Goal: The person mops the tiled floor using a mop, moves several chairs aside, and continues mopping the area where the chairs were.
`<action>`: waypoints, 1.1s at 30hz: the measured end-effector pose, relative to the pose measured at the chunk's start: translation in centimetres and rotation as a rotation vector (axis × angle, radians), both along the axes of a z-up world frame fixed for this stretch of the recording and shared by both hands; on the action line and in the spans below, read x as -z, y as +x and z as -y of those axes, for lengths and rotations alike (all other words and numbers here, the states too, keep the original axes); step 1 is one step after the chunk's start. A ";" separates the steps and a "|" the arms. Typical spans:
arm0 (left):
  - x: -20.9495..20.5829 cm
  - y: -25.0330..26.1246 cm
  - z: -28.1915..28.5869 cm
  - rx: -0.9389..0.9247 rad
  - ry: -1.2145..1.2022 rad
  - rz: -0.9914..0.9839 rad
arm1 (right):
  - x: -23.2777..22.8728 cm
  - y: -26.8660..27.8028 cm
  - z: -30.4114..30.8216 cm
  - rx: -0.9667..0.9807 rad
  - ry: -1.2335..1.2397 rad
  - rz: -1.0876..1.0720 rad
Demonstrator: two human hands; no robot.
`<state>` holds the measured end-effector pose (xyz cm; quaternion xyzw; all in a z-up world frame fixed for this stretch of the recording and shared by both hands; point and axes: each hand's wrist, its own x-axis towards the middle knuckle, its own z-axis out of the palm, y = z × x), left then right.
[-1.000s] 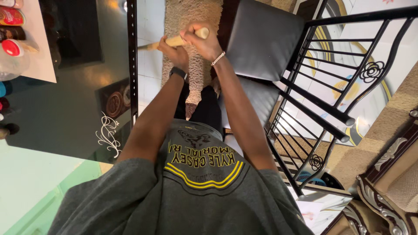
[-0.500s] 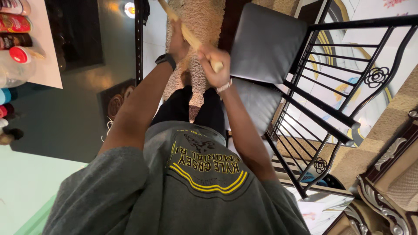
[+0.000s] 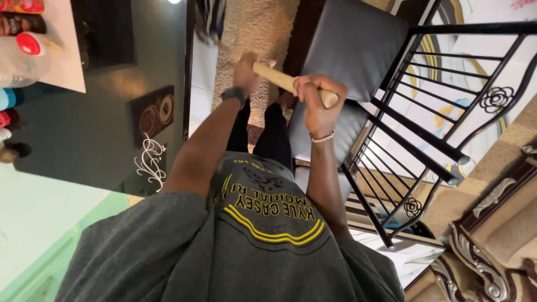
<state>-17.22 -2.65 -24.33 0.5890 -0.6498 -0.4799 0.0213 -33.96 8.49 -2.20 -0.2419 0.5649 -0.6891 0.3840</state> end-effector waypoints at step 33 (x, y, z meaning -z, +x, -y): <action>3.7 -1.1 10.5 0.558 -0.684 0.028 | 2.4 6.8 -3.1 0.027 -0.131 -0.408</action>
